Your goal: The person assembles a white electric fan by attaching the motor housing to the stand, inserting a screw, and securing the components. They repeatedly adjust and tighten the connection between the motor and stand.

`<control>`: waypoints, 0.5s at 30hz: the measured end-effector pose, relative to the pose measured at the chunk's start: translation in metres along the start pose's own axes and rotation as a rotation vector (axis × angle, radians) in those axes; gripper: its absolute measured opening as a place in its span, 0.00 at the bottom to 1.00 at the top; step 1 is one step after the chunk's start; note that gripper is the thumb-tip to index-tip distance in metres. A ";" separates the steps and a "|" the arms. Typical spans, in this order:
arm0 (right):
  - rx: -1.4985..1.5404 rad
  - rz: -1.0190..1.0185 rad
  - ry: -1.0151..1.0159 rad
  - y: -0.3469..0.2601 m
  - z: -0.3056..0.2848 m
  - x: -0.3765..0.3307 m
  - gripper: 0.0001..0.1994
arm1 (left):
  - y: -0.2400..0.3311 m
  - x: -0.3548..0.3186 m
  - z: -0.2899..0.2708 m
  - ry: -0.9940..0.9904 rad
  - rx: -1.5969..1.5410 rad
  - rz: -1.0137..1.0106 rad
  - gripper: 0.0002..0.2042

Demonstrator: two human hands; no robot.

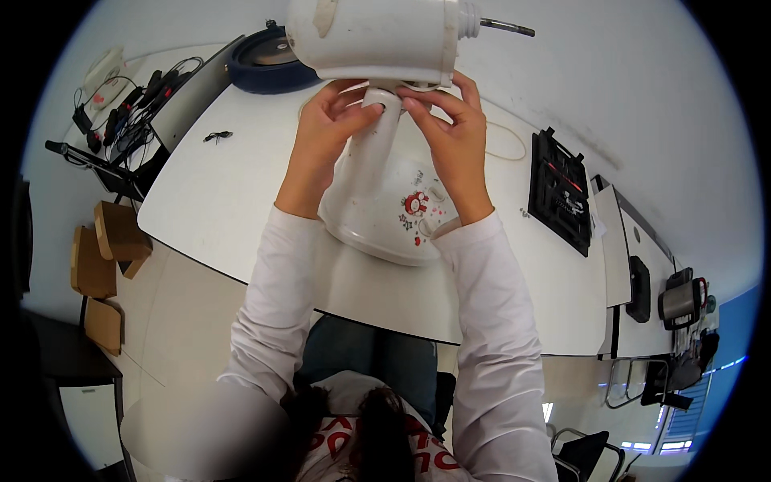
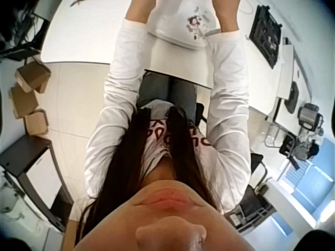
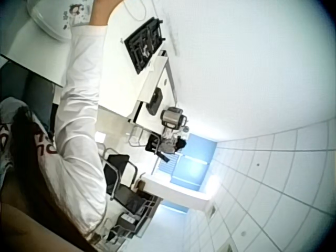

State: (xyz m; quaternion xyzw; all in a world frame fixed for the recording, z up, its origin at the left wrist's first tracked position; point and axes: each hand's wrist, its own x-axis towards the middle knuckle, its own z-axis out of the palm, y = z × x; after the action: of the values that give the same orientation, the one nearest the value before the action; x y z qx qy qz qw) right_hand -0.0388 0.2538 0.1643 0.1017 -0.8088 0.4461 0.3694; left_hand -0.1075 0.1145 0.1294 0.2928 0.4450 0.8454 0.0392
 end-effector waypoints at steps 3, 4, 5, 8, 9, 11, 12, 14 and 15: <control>-0.004 0.004 0.009 0.003 -0.001 0.001 0.09 | 0.001 0.000 0.002 -0.020 -0.064 -0.053 0.24; 0.004 0.004 0.011 0.003 0.000 0.001 0.08 | 0.002 -0.001 0.002 -0.012 -0.043 -0.050 0.24; 0.010 0.005 0.013 0.003 0.000 0.001 0.08 | 0.003 -0.002 0.003 -0.004 -0.022 -0.047 0.24; 0.047 0.002 0.021 0.000 0.001 0.000 0.08 | 0.003 -0.004 0.005 -0.004 -0.012 -0.044 0.24; 0.061 -0.002 0.020 0.000 0.000 0.001 0.08 | 0.002 -0.003 0.005 -0.008 -0.018 -0.045 0.24; 0.094 -0.008 0.020 0.001 0.001 0.000 0.08 | 0.000 -0.004 0.004 -0.022 -0.029 -0.065 0.25; 0.110 -0.013 0.021 0.002 0.001 0.001 0.08 | 0.000 -0.003 0.004 -0.029 -0.034 -0.075 0.26; 0.111 -0.007 0.022 0.003 0.002 0.000 0.08 | 0.001 -0.002 0.005 -0.010 -0.020 -0.092 0.25; 0.099 0.000 0.026 0.002 0.002 0.001 0.08 | 0.001 -0.002 0.005 -0.001 -0.012 -0.099 0.24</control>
State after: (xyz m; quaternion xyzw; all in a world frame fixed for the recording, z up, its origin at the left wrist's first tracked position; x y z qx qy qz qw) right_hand -0.0409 0.2535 0.1630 0.1141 -0.7809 0.4871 0.3742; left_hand -0.1030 0.1171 0.1310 0.2705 0.4538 0.8449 0.0832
